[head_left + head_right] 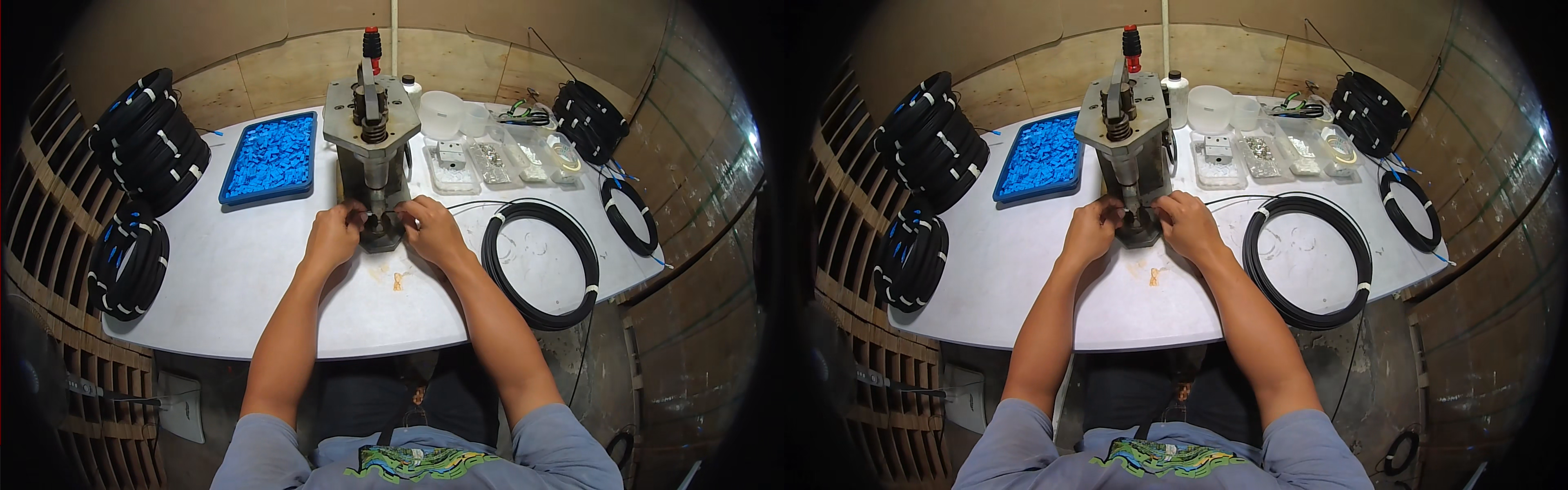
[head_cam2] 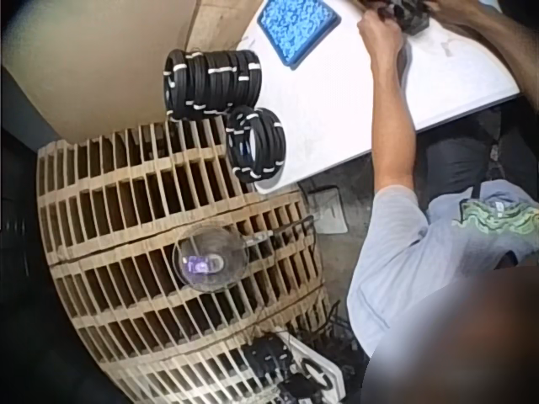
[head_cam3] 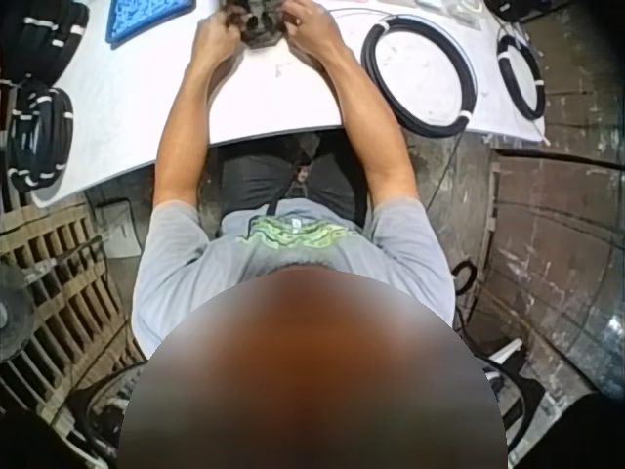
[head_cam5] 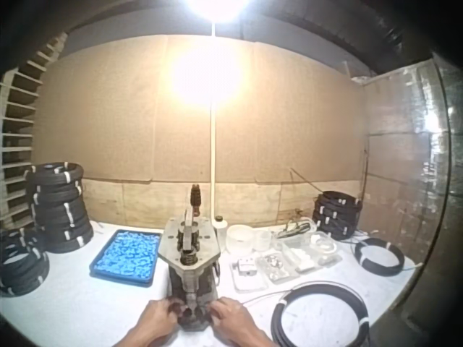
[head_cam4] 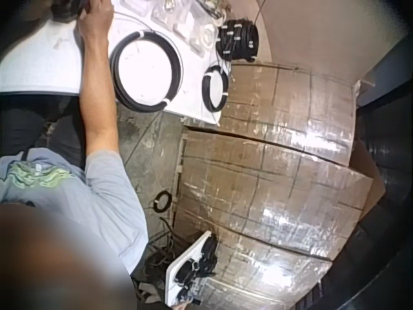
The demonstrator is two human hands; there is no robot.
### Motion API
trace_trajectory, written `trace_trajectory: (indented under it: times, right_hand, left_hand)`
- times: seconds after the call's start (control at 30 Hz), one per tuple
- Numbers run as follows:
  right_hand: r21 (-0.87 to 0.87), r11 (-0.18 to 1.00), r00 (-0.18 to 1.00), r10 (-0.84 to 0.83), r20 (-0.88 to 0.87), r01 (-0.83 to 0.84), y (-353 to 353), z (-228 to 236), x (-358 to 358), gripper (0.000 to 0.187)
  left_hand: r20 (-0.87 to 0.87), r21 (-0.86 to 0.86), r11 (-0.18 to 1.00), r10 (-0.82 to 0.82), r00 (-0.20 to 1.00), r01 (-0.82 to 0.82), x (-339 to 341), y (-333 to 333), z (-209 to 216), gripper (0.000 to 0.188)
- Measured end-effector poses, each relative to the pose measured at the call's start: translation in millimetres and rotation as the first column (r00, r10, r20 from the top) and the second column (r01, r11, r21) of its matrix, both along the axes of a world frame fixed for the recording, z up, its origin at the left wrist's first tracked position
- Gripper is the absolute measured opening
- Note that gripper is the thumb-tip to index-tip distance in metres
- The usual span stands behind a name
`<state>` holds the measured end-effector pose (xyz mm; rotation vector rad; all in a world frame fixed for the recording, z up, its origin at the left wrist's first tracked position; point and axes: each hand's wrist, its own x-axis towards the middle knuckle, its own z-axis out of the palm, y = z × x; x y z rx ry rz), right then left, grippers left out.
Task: The recorder uses a crimping machine and hand-held components to process a wire harness/coil.
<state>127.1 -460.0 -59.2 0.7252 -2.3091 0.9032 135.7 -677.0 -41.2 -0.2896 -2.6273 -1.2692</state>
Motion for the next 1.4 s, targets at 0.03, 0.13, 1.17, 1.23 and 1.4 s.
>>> trace_trajectory:
  times: [0.03,0.13,1.17,1.23,1.4]
  right_hand:
    - [0.001,1.0,1.0,0.0,-0.008,0.0,0.1,0.2,0.3,0.016]
    - [0.008,1.0,1.0,0.0,-0.018,0.0,-1.2,2.6,1.3,0.016]
    - [0.032,0.999,0.973,0.025,0.228,-0.033,6.7,32.2,29.1,0.012]
    - [0.063,0.997,0.977,0.018,0.212,-0.032,8.7,32.9,30.8,0.012]
    - [0.112,0.993,0.981,0.009,0.192,-0.031,10.0,34.2,33.1,0.012]
  left_hand:
    - [0.005,-0.001,1.0,-0.002,1.0,0.002,0.2,0.5,0.3,0.022]
    - [-0.013,0.013,1.0,-0.007,1.0,0.008,-1.2,-1.0,-3.3,0.021]
    - [0.103,-0.071,0.988,-0.132,0.986,0.139,21.2,-2.8,26.5,0.02]
    - [0.115,-0.067,0.986,-0.144,0.983,0.152,21.1,-2.4,27.0,0.02]
    - [0.139,-0.066,0.982,-0.165,0.976,0.175,21.5,-3.7,24.5,0.02]
